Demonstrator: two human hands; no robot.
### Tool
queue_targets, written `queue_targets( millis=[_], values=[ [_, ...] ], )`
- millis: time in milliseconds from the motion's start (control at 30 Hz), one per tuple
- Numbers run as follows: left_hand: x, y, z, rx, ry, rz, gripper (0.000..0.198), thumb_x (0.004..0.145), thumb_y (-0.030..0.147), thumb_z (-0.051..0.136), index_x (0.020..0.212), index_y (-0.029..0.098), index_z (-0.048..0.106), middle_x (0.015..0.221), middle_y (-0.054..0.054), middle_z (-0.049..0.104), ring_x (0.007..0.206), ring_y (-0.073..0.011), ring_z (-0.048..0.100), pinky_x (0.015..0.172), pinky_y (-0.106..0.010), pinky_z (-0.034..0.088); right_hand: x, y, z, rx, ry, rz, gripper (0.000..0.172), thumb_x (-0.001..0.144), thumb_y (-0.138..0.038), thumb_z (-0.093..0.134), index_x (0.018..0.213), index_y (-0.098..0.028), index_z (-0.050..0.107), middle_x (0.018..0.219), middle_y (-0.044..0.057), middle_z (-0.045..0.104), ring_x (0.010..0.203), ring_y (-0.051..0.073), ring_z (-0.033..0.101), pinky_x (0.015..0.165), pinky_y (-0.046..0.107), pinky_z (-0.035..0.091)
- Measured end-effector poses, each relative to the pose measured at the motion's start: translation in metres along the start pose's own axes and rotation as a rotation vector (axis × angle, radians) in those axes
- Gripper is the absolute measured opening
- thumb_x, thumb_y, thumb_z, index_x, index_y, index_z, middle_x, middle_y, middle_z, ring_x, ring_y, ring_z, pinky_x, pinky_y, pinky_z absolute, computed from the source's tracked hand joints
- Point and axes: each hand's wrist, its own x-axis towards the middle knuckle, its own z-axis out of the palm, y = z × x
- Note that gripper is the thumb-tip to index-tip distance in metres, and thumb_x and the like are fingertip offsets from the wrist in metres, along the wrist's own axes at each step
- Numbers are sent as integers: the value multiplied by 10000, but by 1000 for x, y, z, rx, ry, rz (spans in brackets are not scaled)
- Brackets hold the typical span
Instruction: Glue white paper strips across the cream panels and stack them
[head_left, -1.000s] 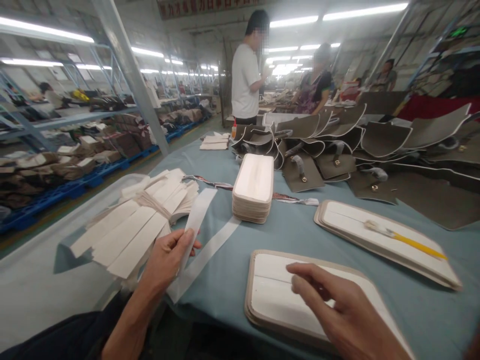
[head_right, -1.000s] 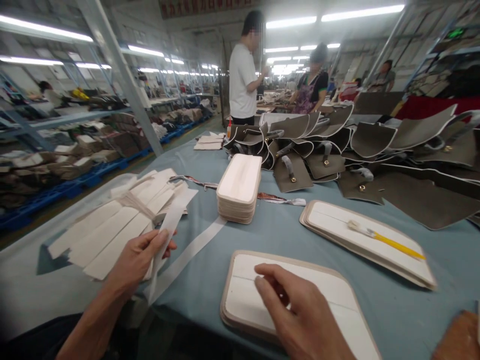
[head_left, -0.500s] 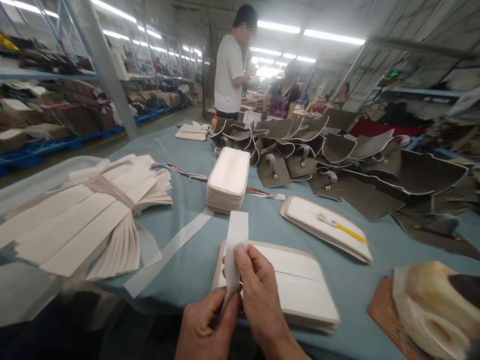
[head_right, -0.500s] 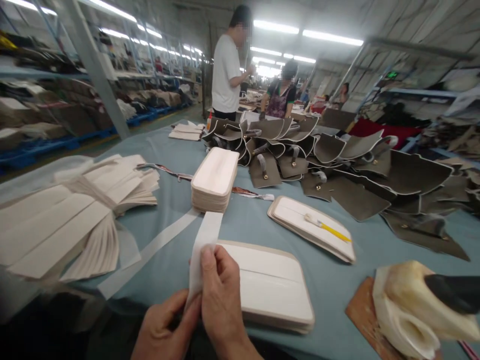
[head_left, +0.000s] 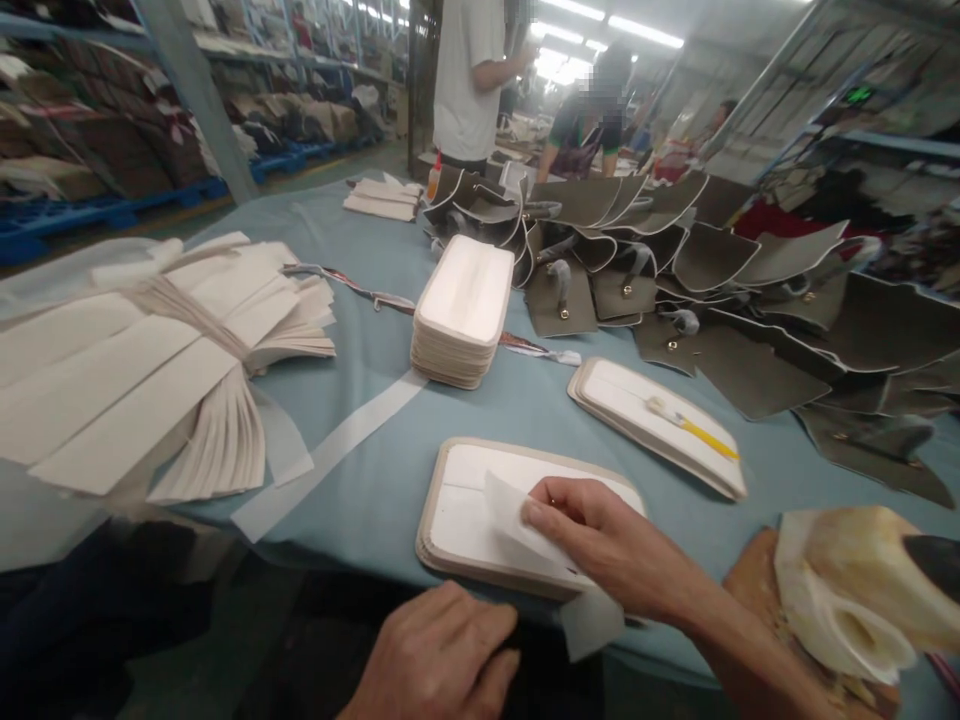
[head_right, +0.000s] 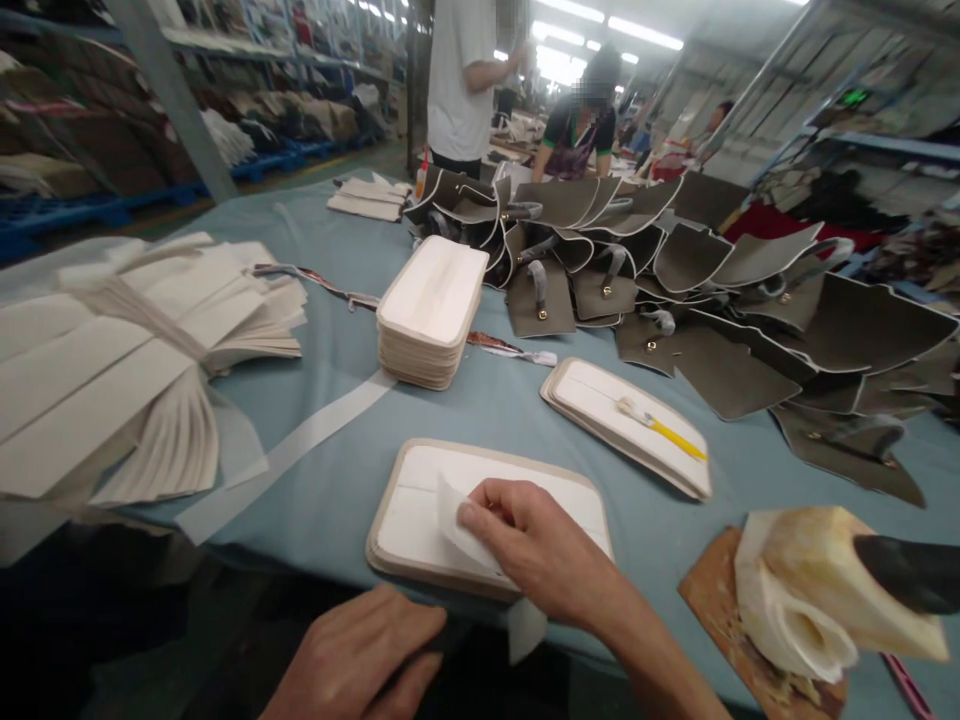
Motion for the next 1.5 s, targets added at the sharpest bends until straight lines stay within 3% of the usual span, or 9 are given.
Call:
queue_targets(
  millis=[167, 367, 533, 1133, 1500],
  values=[
    [-7, -24, -28, 106, 85, -164, 235, 985, 131, 547, 1198, 187, 628, 1001, -47, 771, 894, -163, 703, 852, -271, 570, 20, -11, 3, -6, -96, 4, 452, 942, -620, 528, 768, -204, 563, 650, -47, 435, 591, 119, 338, 530, 249, 266],
    [-10, -39, -27, 169, 126, -239, 200, 1005, 154, 551, 1164, 192, 667, 1090, -57, 763, 1000, -171, 695, 930, -304, 566, 46, -6, 6, -516, -3, 132, 375, 958, -419, 526, 653, -202, 516, 654, -9, 517, 654, 147, 442, 595, 288, 261],
    [-7, -45, -25, 149, 103, -237, 176, 1009, 142, 556, 1142, 172, 667, 1089, -55, 749, 1000, -160, 667, 944, -293, 537, 51, -7, 4, -662, -11, 227, 385, 967, -375, 551, 629, -203, 486, 643, -21, 511, 642, 141, 426, 606, 303, 256],
    [-9, -56, -24, 209, 80, -282, 220, 991, 122, 594, 1207, 142, 630, 1180, -85, 670, 1116, -182, 585, 1025, -314, 465, 59, -23, -12, -734, -130, 301, 385, 954, -380, 609, 627, -199, 516, 633, -29, 521, 610, 127, 385, 589, 299, 253],
    [-3, -64, -22, 276, 83, -229, 312, 977, 130, 602, 1288, 100, 600, 1258, -125, 665, 1210, -226, 576, 1109, -370, 448, 57, -26, -13, -731, -131, 303, 371, 943, -391, 604, 631, -202, 535, 625, -34, 499, 607, 126, 394, 584, 297, 255]
  ],
)
